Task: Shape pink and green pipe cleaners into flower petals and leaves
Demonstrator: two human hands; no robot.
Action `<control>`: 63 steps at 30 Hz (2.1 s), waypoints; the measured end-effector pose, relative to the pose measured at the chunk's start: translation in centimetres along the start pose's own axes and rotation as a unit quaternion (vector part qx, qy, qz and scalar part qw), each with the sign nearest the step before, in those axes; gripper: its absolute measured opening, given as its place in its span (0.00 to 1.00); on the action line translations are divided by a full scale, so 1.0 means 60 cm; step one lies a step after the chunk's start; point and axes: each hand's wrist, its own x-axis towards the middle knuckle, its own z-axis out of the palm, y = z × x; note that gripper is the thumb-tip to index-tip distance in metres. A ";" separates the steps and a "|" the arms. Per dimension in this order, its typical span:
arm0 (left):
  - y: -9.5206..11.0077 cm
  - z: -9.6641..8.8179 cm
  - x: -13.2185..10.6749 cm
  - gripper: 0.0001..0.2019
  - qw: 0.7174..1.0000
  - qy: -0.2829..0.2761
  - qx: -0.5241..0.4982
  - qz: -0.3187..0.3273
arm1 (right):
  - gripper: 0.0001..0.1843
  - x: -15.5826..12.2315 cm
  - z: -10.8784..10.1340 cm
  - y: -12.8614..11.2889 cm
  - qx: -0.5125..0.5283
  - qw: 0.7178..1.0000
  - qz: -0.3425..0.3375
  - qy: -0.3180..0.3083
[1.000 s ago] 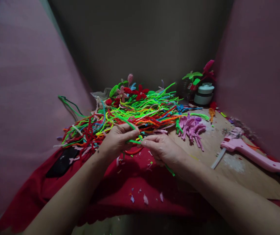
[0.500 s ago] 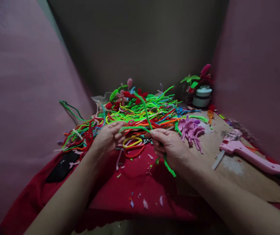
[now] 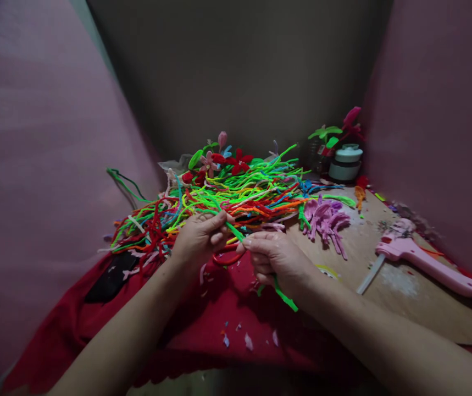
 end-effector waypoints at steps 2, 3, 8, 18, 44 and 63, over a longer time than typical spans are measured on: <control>0.007 -0.005 0.001 0.13 0.999 0.038 0.010 0.027 | 0.09 0.000 -0.001 0.001 0.000 1.000 0.012 0.001; 0.009 -0.007 0.001 0.12 0.997 0.053 0.034 0.042 | 0.09 -0.001 -0.001 0.001 -0.001 1.000 0.016 0.002; 0.008 -0.012 0.004 0.13 0.979 0.098 0.153 0.087 | 0.09 -0.004 0.005 0.004 -0.021 0.999 0.016 0.024; 0.014 -0.023 0.009 0.11 0.994 0.071 0.012 0.081 | 0.12 0.000 0.003 0.007 -0.023 1.000 0.005 0.005; -0.016 -0.006 -0.022 0.14 0.526 -0.114 0.749 0.387 | 0.14 0.002 -0.016 -0.022 -0.154 0.988 0.000 -0.005; 0.035 -0.041 -0.004 0.14 0.888 -0.127 0.432 0.093 | 0.12 -0.003 -0.069 -0.080 -0.076 0.995 -0.043 0.052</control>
